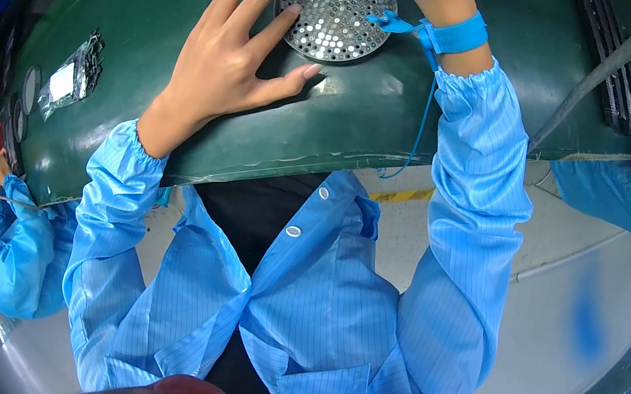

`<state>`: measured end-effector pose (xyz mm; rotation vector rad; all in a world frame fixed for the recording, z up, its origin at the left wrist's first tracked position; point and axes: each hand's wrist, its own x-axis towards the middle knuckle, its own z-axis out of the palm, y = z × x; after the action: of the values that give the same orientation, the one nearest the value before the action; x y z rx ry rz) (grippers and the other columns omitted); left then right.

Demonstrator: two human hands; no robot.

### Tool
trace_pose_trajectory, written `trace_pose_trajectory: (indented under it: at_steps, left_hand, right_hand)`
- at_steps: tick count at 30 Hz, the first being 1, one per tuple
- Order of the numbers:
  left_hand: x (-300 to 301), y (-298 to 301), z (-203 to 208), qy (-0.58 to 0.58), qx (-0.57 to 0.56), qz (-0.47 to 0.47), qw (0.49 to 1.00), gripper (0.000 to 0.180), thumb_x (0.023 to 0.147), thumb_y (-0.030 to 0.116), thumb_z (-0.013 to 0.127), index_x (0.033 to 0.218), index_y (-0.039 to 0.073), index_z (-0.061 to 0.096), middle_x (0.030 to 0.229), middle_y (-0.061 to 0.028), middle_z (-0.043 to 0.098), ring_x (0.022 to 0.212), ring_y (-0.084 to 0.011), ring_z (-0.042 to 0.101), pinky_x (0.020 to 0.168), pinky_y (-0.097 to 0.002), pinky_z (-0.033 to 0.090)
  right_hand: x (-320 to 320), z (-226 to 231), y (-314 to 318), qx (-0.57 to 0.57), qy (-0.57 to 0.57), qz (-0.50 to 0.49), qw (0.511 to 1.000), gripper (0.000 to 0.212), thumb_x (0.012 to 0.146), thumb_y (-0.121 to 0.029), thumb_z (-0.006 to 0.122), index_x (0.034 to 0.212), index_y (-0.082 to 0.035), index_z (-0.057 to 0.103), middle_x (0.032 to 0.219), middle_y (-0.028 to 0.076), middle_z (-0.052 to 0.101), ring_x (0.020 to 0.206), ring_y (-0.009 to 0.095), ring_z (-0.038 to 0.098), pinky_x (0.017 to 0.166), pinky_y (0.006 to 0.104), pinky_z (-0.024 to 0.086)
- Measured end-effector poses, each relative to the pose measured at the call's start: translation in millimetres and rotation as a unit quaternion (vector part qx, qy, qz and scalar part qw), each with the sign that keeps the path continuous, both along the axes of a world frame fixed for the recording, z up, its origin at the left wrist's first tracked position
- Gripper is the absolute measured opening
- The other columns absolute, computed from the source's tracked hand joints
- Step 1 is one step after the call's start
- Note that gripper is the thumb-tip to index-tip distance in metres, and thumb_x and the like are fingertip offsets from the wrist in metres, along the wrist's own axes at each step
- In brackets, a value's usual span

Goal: The person assembles tablets on an assembly line by picking up components such as tablet frames, circuit boards, batteries, and screens, then driving small screws into them using an electric screwdriver.

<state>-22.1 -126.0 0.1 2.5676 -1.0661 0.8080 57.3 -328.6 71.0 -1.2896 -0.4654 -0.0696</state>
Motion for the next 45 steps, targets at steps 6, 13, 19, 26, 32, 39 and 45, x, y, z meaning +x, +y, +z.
trace_pose_trajectory:
  at_steps: [6, 13, 19, 26, 32, 39, 45]
  left_hand:
    - [-4, -1, -1, 0.014, -0.007, -0.009, 1.0, 0.059, 0.084, 0.05, 0.075, 0.104, -0.005, 0.074, 0.143, -0.0204, 0.057, 0.122, -0.0393, 0.059, 0.096, -0.0471, 0.054]
    - [-3, 5, -6, 0.051, -0.059, -0.015, 0.997, 0.055, 0.081, 0.043, 0.08, 0.104, -0.006, 0.074, 0.139, -0.02, 0.06, 0.121, -0.0385, 0.06, 0.094, -0.0457, 0.055]
    - [28, 43, 24, -0.07, -0.067, -0.021, 0.995, 0.036, 0.077, 0.034, 0.082, 0.1, 0.007, 0.079, 0.117, -0.0123, 0.073, 0.102, -0.0318, 0.071, 0.086, -0.0406, 0.056]
    - [210, 212, 39, 0.037, -0.127, 0.439, 0.889, 0.086, 0.086, 0.068, 0.069, 0.128, -0.006, 0.062, 0.122, -0.0348, 0.064, 0.11, -0.0475, 0.067, 0.095, -0.0457, 0.055]
    - [281, 243, -2, 0.322, -0.195, 0.437, 0.817, 0.13, 0.068, 0.091, 0.067, 0.123, -0.027, 0.058, 0.126, -0.0386, 0.063, 0.123, -0.047, 0.062, 0.102, -0.0465, 0.049]
    - [281, 193, 31, 0.512, -0.369, 0.235, 0.739, 0.084, 0.077, 0.053, 0.088, 0.123, -0.014, 0.065, 0.115, -0.0235, 0.071, 0.105, -0.0301, 0.069, 0.095, -0.0406, 0.052]
    - [297, 229, 51, 0.27, -0.425, 0.332, 0.798, 0.028, 0.094, 0.022, 0.069, 0.088, -0.005, 0.071, 0.071, -0.0076, 0.067, 0.061, -0.0223, 0.059, 0.061, -0.0391, 0.047]
  right_hand:
    - [-4, 1, 1, 0.0, 0.001, -0.006, 1.0, 0.021, 0.093, -0.008, 0.062, 0.109, 0.005, 0.063, 0.055, 0.001, 0.047, 0.04, 0.011, 0.045, 0.04, 0.0279, 0.041]
    - [-3, -2, 5, 0.003, 0.015, -0.009, 1.0, 0.023, 0.092, -0.01, 0.063, 0.109, 0.005, 0.063, 0.055, 0.001, 0.047, 0.04, 0.011, 0.044, 0.04, 0.028, 0.041]
    - [4, -3, 5, 0.007, 0.011, -0.007, 1.0, 0.025, 0.097, -0.014, 0.061, 0.112, 0.005, 0.062, 0.054, -0.001, 0.042, 0.04, 0.011, 0.041, 0.04, 0.0278, 0.04]
    - [18, -15, -7, 0.022, -0.006, 0.05, 0.998, 0.018, 0.096, -0.006, 0.059, 0.108, 0.006, 0.061, 0.058, 0.004, 0.047, 0.044, 0.013, 0.045, 0.046, 0.0304, 0.041]
    - [8, -18, -6, 0.015, 0.026, 0.039, 0.999, 0.03, 0.096, -0.01, 0.06, 0.12, 0.007, 0.055, 0.057, 0.002, 0.044, 0.044, 0.011, 0.044, 0.045, 0.0294, 0.041]
    - [10, -28, -19, 0.006, 0.011, 0.027, 1.0, 0.032, 0.096, -0.01, 0.057, 0.121, 0.009, 0.052, 0.055, 0.001, 0.044, 0.042, 0.011, 0.041, 0.043, 0.0293, 0.041]
    - [21, -14, 8, 0.035, 0.01, 0.055, 0.998, 0.03, 0.096, -0.006, 0.058, 0.121, 0.01, 0.058, 0.058, 0.003, 0.043, 0.046, 0.013, 0.043, 0.046, 0.0318, 0.041]
